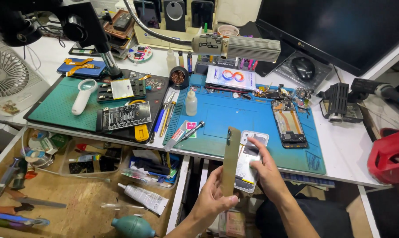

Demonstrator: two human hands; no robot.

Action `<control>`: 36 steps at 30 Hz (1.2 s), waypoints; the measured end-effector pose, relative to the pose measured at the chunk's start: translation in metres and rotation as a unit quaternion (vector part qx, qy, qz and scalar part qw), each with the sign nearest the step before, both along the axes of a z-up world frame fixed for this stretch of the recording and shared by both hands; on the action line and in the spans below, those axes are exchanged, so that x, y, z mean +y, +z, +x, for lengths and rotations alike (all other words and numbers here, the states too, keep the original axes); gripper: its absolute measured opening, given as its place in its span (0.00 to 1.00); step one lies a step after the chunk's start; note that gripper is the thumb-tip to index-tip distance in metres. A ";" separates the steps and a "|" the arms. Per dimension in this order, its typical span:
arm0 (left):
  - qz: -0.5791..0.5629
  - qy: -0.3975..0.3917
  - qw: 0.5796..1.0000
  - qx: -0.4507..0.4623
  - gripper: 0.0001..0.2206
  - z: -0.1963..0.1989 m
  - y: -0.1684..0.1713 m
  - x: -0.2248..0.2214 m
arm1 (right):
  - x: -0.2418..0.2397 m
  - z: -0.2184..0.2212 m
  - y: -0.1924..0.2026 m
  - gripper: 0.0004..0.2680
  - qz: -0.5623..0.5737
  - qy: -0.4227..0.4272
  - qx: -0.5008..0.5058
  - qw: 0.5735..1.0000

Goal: Repairing a mobile phone by assembling the back panel and internal components

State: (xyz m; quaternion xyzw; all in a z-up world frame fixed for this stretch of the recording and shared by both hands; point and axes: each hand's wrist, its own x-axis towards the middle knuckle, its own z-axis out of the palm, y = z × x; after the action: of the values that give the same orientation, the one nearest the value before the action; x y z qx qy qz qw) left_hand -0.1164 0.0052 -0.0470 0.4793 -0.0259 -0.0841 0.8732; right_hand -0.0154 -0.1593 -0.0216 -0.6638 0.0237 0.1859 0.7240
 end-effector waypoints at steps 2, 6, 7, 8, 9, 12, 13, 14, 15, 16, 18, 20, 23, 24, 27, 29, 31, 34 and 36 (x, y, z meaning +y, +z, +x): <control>0.003 0.000 1.000 -0.003 0.51 0.000 0.002 0.003 | 0.005 0.001 0.004 0.31 -0.027 0.008 -0.028 0.999; 0.011 0.003 1.000 -0.001 0.52 0.002 -0.002 0.006 | 0.013 0.005 0.002 0.40 0.009 -0.012 -0.049 0.999; 0.010 0.004 1.000 -0.002 0.52 0.003 -0.003 0.005 | 0.012 0.004 -0.001 0.40 0.009 -0.011 -0.050 0.999; 0.013 0.007 1.000 -0.002 0.50 0.003 -0.004 0.004 | 0.011 0.003 -0.004 0.40 -0.008 -0.017 -0.054 0.998; 0.015 0.009 1.000 -0.003 0.48 0.003 -0.004 0.004 | 0.010 0.002 -0.008 0.40 -0.025 -0.023 -0.058 0.998; -0.008 0.005 1.000 0.011 0.49 0.008 -0.002 -0.003 | 0.010 0.006 0.001 0.38 -0.074 -0.022 -0.062 0.995; -0.007 0.007 1.000 0.009 0.49 0.010 -0.001 -0.006 | 0.012 0.004 0.008 0.38 -0.074 -0.020 -0.063 0.995; -0.028 0.016 0.999 0.034 0.48 0.014 0.001 -0.008 | 0.015 0.003 0.016 0.37 -0.047 -0.055 -0.014 0.997; -0.049 0.025 0.997 0.059 0.48 0.017 0.004 -0.011 | 0.017 0.003 0.024 0.37 -0.020 -0.089 0.037 0.995; -0.048 0.027 0.997 0.056 0.48 0.024 0.007 -0.014 | 0.011 0.004 0.022 0.37 -0.019 -0.087 0.034 0.995; -0.021 0.051 0.996 0.064 0.53 0.035 0.011 -0.020 | 0.000 0.007 0.017 0.39 -0.065 -0.084 0.013 0.994; -0.009 0.055 0.996 0.077 0.49 0.046 0.013 -0.027 | -0.013 0.011 0.009 0.39 -0.069 -0.087 0.017 0.994; 0.020 0.066 0.993 0.096 0.43 0.056 0.013 -0.031 | -0.018 0.012 0.004 0.37 -0.097 -0.082 0.007 0.992; 0.038 0.062 0.992 0.098 0.40 0.060 0.014 -0.033 | -0.020 0.011 0.005 0.36 -0.119 -0.083 -0.010 0.989; 0.057 0.057 0.992 0.095 0.43 0.059 0.010 -0.029 | -0.018 0.008 0.010 0.34 -0.135 -0.078 -0.029 0.987; 0.121 0.065 0.986 0.091 0.45 0.048 0.027 -0.019 | -0.016 0.005 0.017 0.34 -0.136 -0.079 -0.024 0.987; 0.182 0.075 0.976 0.095 0.46 0.040 0.033 -0.012 | -0.013 0.000 0.025 0.33 -0.140 -0.074 -0.014 0.987; 0.192 0.068 0.976 0.074 0.46 0.039 0.032 -0.010 | -0.008 -0.005 0.035 0.31 -0.173 -0.076 -0.019 0.982; 0.181 0.073 0.978 0.069 0.45 0.043 0.035 -0.011 | -0.009 -0.006 0.035 0.30 -0.165 -0.074 -0.024 0.983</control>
State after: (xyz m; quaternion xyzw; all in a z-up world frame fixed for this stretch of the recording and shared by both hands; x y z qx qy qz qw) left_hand -0.0735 -0.0063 -0.0116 0.6233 0.0849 -0.0557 0.7754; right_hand -0.0209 -0.1687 0.0138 -0.7751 0.0856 0.1097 0.6164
